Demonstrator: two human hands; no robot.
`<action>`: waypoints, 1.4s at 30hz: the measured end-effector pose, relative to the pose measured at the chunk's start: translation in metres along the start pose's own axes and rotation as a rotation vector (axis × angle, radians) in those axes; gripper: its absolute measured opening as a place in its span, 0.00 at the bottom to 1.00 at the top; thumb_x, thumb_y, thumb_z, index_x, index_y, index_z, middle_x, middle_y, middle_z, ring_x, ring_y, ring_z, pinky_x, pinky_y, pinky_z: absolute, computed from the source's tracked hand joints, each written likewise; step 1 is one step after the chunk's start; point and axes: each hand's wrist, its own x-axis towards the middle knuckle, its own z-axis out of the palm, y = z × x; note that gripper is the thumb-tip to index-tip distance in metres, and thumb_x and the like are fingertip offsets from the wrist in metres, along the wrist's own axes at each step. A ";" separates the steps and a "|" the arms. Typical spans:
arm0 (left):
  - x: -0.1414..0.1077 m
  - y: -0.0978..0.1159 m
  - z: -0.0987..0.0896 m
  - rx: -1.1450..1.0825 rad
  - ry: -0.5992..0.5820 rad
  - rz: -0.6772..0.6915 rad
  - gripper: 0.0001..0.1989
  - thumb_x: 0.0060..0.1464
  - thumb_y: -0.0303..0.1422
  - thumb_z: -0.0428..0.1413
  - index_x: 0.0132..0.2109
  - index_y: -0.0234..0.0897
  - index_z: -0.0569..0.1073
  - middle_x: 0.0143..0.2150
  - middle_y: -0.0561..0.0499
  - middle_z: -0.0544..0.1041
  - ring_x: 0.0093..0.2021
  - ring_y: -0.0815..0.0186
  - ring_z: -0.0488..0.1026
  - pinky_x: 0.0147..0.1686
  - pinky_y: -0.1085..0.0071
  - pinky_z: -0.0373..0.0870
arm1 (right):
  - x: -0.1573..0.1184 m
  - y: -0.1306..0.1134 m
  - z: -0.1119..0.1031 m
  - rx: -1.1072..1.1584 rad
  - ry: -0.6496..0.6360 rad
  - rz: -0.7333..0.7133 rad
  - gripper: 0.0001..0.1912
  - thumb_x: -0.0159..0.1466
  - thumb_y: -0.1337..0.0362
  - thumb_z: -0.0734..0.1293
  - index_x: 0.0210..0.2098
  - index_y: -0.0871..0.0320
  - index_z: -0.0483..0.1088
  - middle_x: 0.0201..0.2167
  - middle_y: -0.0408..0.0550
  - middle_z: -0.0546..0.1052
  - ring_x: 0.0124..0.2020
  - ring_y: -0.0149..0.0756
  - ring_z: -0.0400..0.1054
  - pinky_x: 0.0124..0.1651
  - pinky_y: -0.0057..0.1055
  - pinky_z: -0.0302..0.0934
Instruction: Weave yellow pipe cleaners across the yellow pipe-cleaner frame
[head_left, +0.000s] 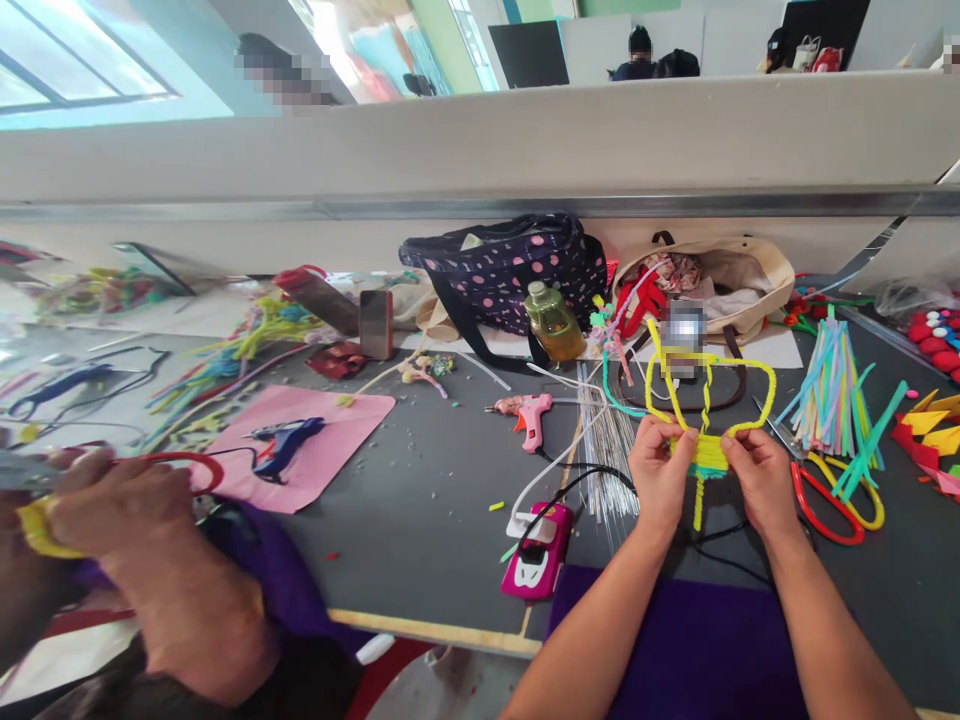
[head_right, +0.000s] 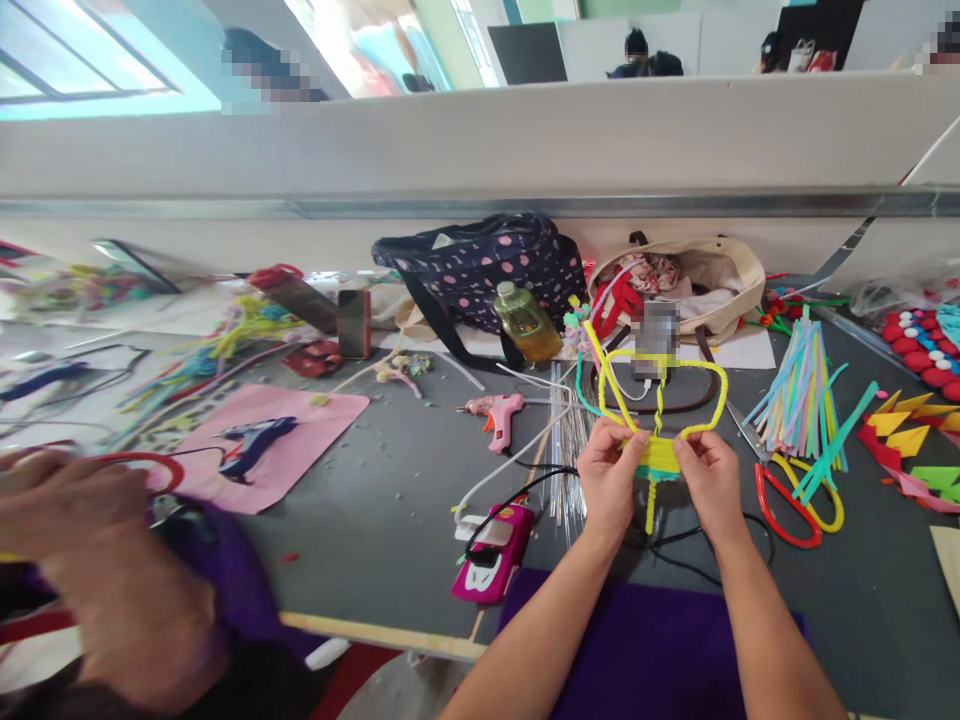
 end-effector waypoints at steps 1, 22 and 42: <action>0.000 0.001 0.001 -0.011 -0.007 -0.014 0.08 0.47 0.35 0.63 0.27 0.38 0.73 0.33 0.51 0.70 0.37 0.65 0.70 0.37 0.69 0.66 | -0.001 0.000 0.001 -0.018 0.018 -0.017 0.12 0.54 0.55 0.72 0.29 0.57 0.72 0.23 0.42 0.73 0.23 0.29 0.63 0.27 0.26 0.60; -0.010 0.007 0.005 -0.118 -0.021 -0.171 0.10 0.47 0.36 0.63 0.26 0.36 0.71 0.35 0.48 0.76 0.35 0.66 0.72 0.34 0.71 0.68 | -0.008 -0.005 0.006 -0.052 0.051 -0.082 0.10 0.56 0.55 0.70 0.29 0.56 0.72 0.24 0.42 0.72 0.26 0.32 0.63 0.30 0.28 0.59; 0.001 0.009 0.005 -0.293 0.105 -0.378 0.09 0.38 0.32 0.68 0.28 0.35 0.77 0.33 0.48 0.80 0.33 0.66 0.75 0.35 0.71 0.69 | 0.000 0.005 0.003 0.138 0.041 0.041 0.14 0.55 0.53 0.72 0.31 0.57 0.71 0.26 0.43 0.71 0.28 0.34 0.65 0.31 0.30 0.61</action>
